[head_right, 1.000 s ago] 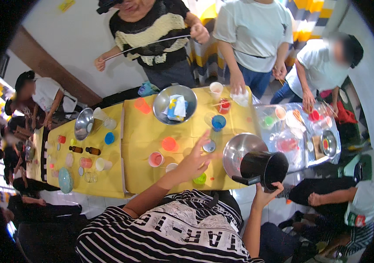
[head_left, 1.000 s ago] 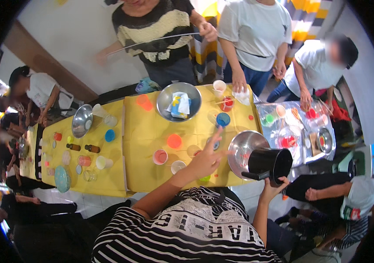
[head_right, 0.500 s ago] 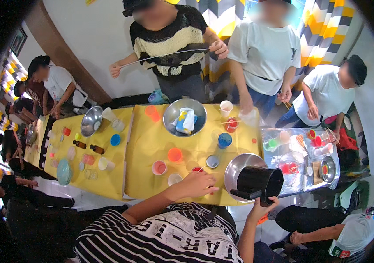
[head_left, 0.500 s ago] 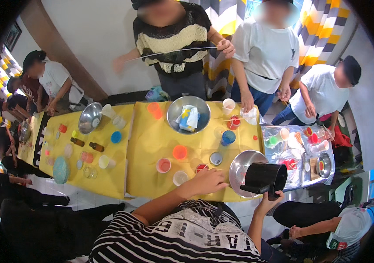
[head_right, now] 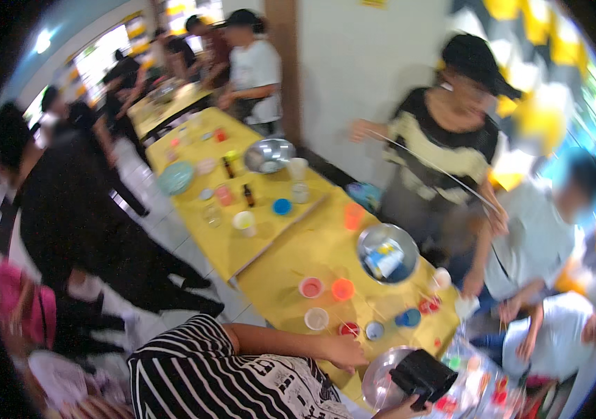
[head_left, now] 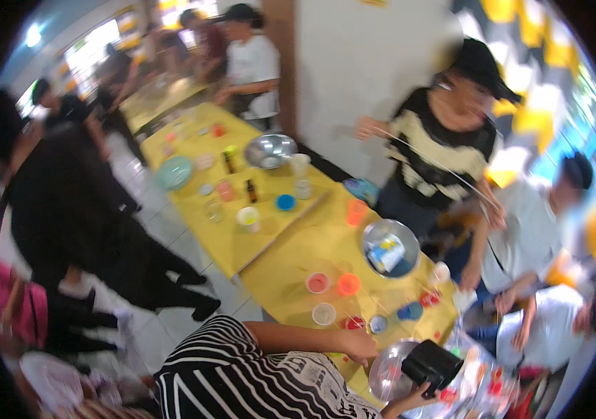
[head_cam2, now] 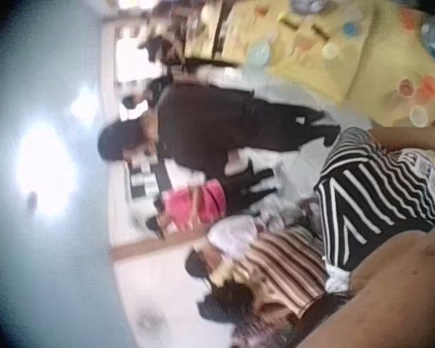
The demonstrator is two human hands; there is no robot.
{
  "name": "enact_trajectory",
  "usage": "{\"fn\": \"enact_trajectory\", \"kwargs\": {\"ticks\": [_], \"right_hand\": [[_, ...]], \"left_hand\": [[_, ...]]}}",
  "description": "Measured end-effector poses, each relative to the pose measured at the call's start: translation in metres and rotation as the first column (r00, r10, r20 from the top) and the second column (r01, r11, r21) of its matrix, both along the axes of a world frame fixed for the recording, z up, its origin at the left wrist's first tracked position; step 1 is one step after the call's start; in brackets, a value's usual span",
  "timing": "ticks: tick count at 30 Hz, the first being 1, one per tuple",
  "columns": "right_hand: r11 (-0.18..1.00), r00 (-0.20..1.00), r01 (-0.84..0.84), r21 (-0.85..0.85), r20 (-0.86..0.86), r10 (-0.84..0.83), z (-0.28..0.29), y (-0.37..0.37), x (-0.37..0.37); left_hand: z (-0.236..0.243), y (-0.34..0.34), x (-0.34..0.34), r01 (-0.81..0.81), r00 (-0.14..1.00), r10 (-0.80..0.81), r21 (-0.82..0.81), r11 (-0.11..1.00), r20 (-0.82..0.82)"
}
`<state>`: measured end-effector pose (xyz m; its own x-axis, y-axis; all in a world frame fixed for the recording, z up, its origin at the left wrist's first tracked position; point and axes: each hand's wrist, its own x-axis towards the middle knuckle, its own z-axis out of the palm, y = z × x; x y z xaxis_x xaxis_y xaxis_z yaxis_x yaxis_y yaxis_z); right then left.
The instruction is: The person stirs a dark mixture in a black pot using a wooden stick. They repeatedly lift the pot to scrape the sides and pour the contents into a metal bowl, then return the pot to the table to continue stirring.
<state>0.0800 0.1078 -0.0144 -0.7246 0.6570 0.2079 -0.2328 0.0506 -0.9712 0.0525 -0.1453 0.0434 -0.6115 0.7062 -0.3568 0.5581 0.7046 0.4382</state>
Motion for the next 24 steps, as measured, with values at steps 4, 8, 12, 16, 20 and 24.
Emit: {"fn": "enact_trajectory", "kwargs": {"ticks": [4,8,12,16,20,24], "right_hand": [[0.989,0.996,-0.084,0.120,-0.012,0.086,0.016,-0.020,-0.010],[0.992,0.981,-0.109,0.059,0.170,0.098,0.046,-0.040,-0.017],[0.996,0.988,-0.083,-0.035,0.130,0.087,0.059,-0.054,-0.026],[0.999,0.993,-0.037,0.033,0.115,0.033,0.048,-0.048,-0.032],[0.998,0.996,-0.050,-0.041,0.074,0.053,0.057,-0.053,-0.030],[0.990,0.985,-0.142,-0.004,0.099,0.142,0.064,-0.049,-0.027]], "left_hand": [[-0.008,-0.008,0.025,-0.145,0.989,0.145,0.050,0.988,-0.007],[-0.024,-0.023,0.041,-0.216,0.974,0.215,0.019,0.976,0.072],[-0.018,-0.035,0.042,-0.245,0.957,0.246,-0.030,0.969,0.155],[-0.010,-0.034,0.039,-0.277,0.955,0.280,-0.046,0.960,0.094],[-0.018,-0.031,0.039,-0.271,0.960,0.271,-0.004,0.963,0.066],[-0.011,-0.028,0.051,-0.341,0.940,0.335,0.090,0.936,0.067]]}}
